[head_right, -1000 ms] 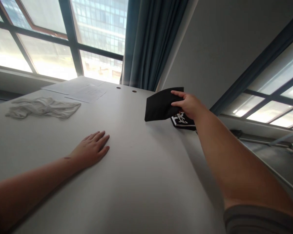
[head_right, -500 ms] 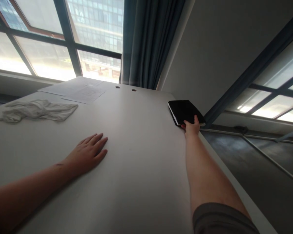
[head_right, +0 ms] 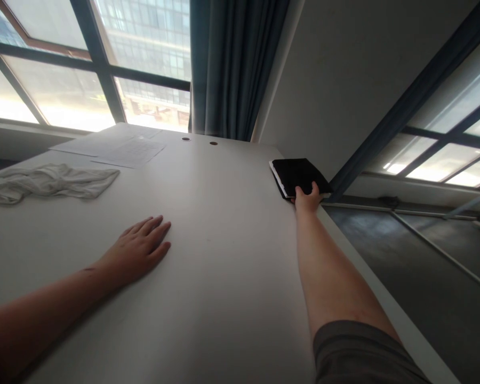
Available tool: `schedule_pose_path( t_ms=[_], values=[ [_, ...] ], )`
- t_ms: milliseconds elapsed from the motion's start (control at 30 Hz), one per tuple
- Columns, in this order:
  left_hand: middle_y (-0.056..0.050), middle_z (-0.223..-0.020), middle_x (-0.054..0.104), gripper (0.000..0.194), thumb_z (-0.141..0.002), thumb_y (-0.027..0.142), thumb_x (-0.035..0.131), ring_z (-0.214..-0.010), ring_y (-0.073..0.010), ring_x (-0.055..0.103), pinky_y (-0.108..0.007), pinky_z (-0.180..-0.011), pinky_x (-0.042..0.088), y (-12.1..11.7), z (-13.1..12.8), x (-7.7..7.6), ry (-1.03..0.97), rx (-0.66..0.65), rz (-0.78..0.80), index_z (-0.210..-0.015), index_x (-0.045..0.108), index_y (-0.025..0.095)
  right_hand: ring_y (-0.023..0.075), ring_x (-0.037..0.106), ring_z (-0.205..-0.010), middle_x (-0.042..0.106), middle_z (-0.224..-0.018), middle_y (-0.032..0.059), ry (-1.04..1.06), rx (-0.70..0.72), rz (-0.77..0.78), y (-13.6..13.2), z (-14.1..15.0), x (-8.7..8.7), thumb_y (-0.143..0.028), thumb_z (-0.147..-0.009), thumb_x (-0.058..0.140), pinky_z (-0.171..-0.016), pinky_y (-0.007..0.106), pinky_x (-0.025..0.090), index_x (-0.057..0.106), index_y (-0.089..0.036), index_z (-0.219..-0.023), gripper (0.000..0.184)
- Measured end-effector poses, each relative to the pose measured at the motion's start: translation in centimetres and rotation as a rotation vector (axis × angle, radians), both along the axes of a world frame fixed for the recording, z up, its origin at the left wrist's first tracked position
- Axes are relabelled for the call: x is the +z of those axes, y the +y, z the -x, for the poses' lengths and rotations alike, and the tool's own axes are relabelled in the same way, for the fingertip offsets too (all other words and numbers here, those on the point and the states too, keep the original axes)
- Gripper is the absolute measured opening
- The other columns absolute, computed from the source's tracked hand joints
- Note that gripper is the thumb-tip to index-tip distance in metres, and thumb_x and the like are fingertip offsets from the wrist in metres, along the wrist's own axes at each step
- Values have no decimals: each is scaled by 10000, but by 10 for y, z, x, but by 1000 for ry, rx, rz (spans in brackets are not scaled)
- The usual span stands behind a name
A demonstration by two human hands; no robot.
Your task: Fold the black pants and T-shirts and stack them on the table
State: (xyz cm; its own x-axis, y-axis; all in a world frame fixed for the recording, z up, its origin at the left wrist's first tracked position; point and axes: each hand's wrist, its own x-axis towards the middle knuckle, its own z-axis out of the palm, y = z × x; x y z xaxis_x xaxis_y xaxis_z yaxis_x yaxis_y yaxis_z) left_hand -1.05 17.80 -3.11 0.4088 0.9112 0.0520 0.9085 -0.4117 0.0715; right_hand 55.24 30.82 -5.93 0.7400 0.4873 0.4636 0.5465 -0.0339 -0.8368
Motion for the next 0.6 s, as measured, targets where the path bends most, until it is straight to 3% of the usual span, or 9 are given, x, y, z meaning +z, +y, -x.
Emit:
schedule_pose_path(
  t_ms=[100,167,233,300,433,533,600],
  values=[
    [-138,-1703,388,672,-1026,494,374,-1584,-341,340,-508,-1286,282,0,-1,0,5,3,7,-1606,491,178,324,618,-1169,629,-1250,194,-213,-277,91,-7,2,9,-270,-841,618,-1009,507,549,708,-140,-1154,350],
    [-140,-1704,385,672,-1029,491,371,-1585,-341,340,-506,-1287,281,0,-1,1,11,3,10,-1611,485,175,306,647,-1054,695,-1012,135,-285,-248,163,-10,4,13,-240,-811,622,-1026,484,522,723,-171,-944,181],
    [-143,-1706,380,671,-1034,487,363,-1587,-340,335,-504,-1287,279,-1,-1,2,25,3,11,-1615,476,172,274,652,-855,681,-820,76,-280,-187,212,-10,7,14,-232,-754,654,-939,455,550,684,-201,-799,63],
    [-144,-1707,379,666,-1037,483,359,-1587,-340,333,-502,-1289,274,-2,-2,3,28,3,9,-1615,475,173,254,622,-749,653,-731,49,-266,-173,244,-10,12,13,-229,-718,658,-859,433,558,642,-215,-739,30],
    [-145,-1678,432,644,-1028,499,393,-1563,-336,377,-497,-1273,304,1,1,-1,-39,-26,-11,-1581,518,193,260,622,-766,667,-754,65,-273,-195,234,-13,22,17,-253,-770,596,-848,423,537,623,-219,-768,43],
    [-126,-1667,448,598,-1012,510,424,-1563,-334,373,-504,-1262,317,22,15,-8,-105,-37,-64,-1524,574,240,269,645,-811,706,-829,92,-363,-132,199,-19,33,25,-322,-851,581,-850,409,527,637,-220,-822,120],
    [-144,-1689,404,593,-990,497,457,-1591,-370,305,-546,-1267,286,48,35,-12,-127,46,-147,-1503,588,230,270,655,-812,724,-842,104,-480,-26,195,-22,46,29,-363,-890,579,-824,390,523,648,-226,-848,159]
  ],
)
